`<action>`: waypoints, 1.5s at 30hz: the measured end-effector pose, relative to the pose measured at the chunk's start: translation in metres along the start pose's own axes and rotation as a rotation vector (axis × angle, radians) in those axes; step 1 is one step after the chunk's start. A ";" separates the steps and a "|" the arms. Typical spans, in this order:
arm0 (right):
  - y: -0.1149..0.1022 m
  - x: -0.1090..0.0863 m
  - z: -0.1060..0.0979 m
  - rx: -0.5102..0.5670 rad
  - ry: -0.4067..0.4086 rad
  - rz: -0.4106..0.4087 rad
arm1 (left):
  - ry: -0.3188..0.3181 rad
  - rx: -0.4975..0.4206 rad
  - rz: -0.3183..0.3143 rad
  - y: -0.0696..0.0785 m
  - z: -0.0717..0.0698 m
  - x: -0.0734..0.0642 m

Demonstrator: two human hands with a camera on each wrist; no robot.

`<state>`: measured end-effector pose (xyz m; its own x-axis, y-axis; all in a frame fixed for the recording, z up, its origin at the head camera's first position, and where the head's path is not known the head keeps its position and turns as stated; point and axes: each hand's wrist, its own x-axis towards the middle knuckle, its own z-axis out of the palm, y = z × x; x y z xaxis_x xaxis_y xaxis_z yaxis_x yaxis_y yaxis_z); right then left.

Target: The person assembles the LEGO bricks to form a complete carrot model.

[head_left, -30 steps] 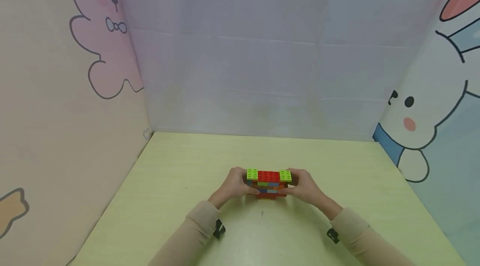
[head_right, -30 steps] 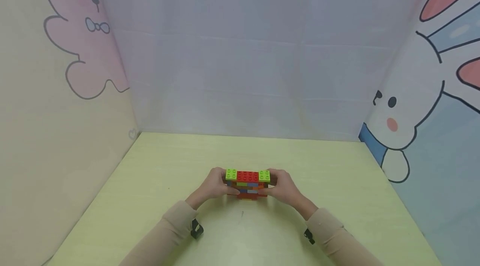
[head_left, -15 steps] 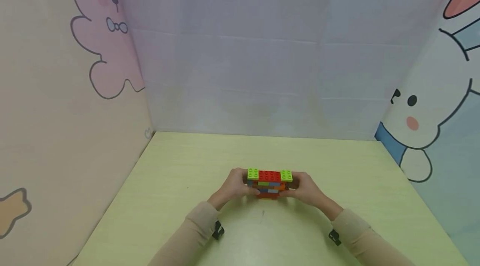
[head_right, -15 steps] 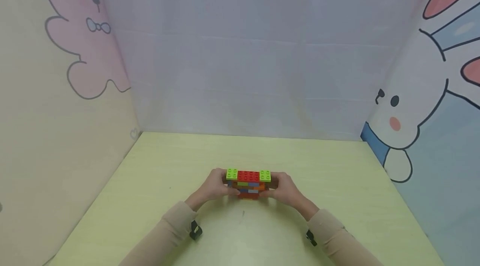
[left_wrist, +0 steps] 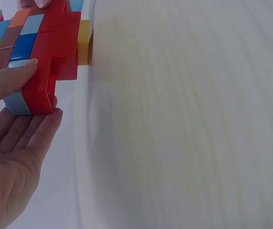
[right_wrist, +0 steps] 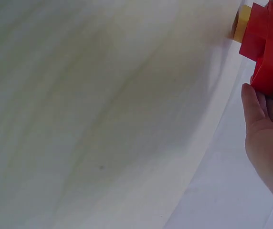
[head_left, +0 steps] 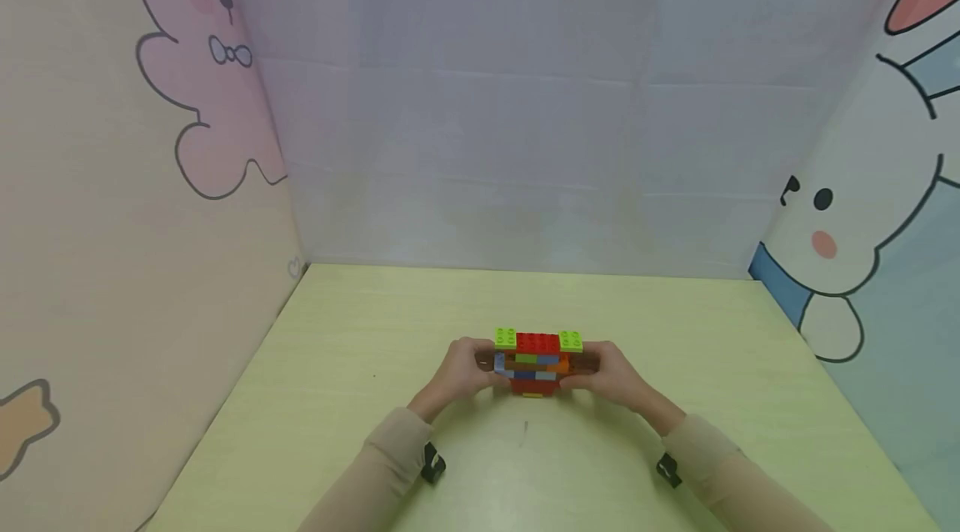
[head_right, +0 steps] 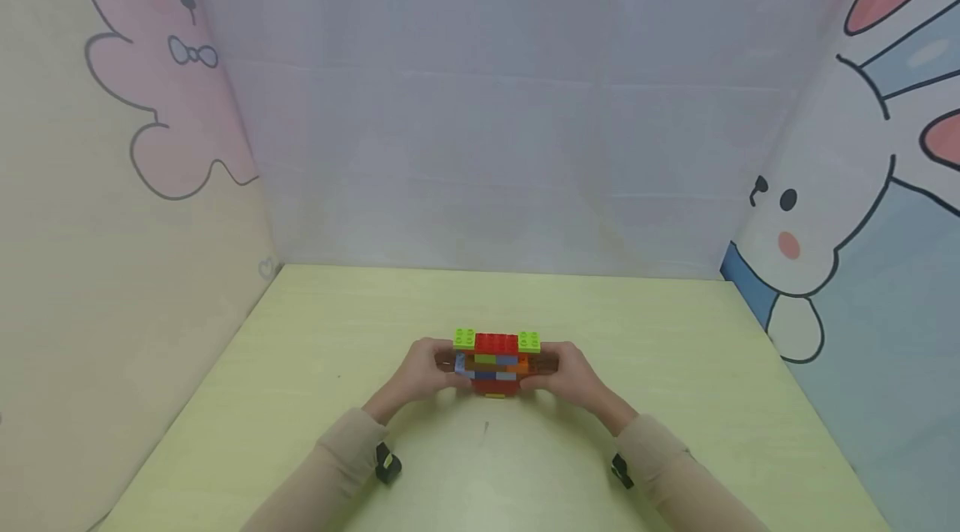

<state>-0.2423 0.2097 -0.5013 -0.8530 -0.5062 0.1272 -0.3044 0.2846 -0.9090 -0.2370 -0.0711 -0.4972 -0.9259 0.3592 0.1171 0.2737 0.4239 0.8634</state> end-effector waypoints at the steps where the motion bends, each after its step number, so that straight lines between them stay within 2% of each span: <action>1: 0.000 0.001 0.000 -0.007 0.004 0.015 | 0.001 -0.001 -0.011 0.000 0.000 0.000; 5: -0.001 0.006 -0.002 -0.038 0.020 0.074 | 0.005 0.019 -0.050 0.002 -0.001 0.004; 12: -0.004 0.014 -0.002 -0.022 0.029 0.108 | 0.013 0.086 -0.094 0.010 -0.003 0.007; 17: -0.005 0.017 0.001 -0.042 0.098 0.181 | 0.058 0.135 -0.148 0.011 -0.001 0.011; 25: -0.005 0.026 0.009 -0.177 0.200 0.286 | 0.148 0.112 -0.190 0.004 0.005 0.022; 32: -0.006 0.033 0.016 -0.215 0.237 0.344 | 0.222 0.118 -0.240 0.003 0.008 0.027; 38: -0.008 0.037 0.020 -0.239 0.277 0.387 | 0.242 0.152 -0.296 0.003 0.009 0.029; 45: -0.007 0.039 0.022 -0.276 0.293 0.390 | 0.230 0.127 -0.362 0.007 0.008 0.030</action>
<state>-0.2644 0.1697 -0.4992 -0.9948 -0.0844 -0.0571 -0.0087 0.6282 -0.7780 -0.2612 -0.0504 -0.4920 -0.9978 -0.0191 -0.0632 -0.0622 0.5921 0.8035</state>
